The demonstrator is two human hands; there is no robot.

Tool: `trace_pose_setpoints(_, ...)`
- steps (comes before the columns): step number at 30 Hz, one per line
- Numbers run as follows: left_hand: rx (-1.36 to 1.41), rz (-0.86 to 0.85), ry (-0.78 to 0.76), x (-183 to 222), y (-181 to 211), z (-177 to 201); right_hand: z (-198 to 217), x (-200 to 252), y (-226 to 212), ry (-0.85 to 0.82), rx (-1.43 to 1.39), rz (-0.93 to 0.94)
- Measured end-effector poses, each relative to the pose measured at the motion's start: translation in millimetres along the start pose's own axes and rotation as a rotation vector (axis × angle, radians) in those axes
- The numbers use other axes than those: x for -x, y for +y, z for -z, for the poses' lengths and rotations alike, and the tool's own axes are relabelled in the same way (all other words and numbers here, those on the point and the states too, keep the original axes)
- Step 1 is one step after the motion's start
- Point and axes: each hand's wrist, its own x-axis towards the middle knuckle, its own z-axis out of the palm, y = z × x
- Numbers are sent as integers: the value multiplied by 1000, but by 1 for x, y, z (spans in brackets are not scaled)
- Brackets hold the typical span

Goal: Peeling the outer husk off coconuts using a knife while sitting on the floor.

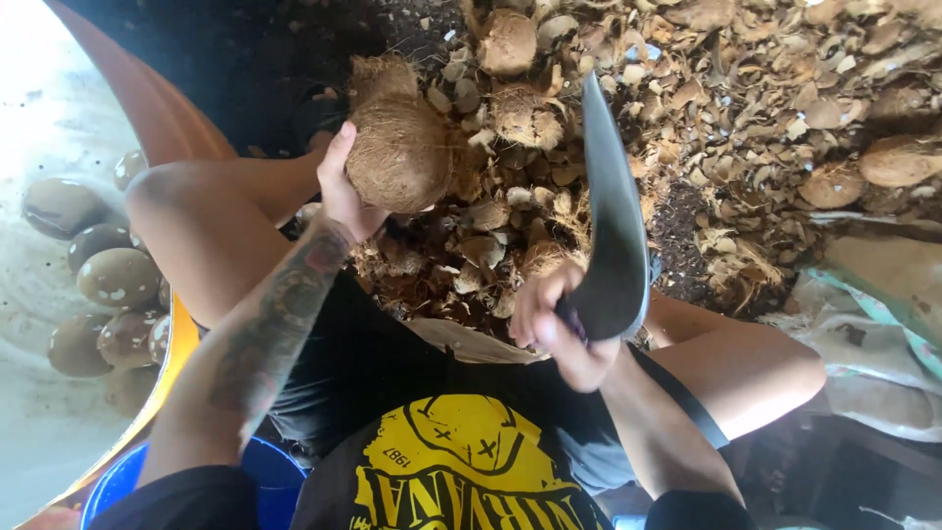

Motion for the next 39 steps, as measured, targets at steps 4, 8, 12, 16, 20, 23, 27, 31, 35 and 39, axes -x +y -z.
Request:
trace_pose_setpoints(4,130,-15,-67,-18,-23,18,-10,2,17,-83,230,54)
trace_pose_setpoints(8,104,-32,-126,-38,-40,40,11,15,84,157,444,-880)
trace_pose_setpoints(12,8,-3,-132,-36,-35,30,8,23,86,325,117,-798)
trace_pose_setpoints(16,106,-18,-73,-25,-37,17,-2,17,65,242,81,-566)
trace_pose_setpoints(20,86,-10,-81,-28,-38,32,-2,13,65,-105,-492,5)
trace_pose_setpoints(23,86,-49,-31,-14,-35,4,-22,9,33,28,77,243)
trace_pose_setpoints(27,129,-52,18,-18,-39,13,13,34,117,-239,-253,189)
trace_pose_setpoints(31,-30,-65,-5,-19,-35,21,1,35,112,174,170,-340)
trace_pose_setpoints(35,-78,-65,30,-11,-39,5,-17,18,68,217,-57,-148)
trace_pose_setpoints(39,-27,-19,-15,-16,-38,11,6,25,84,-166,-486,129)
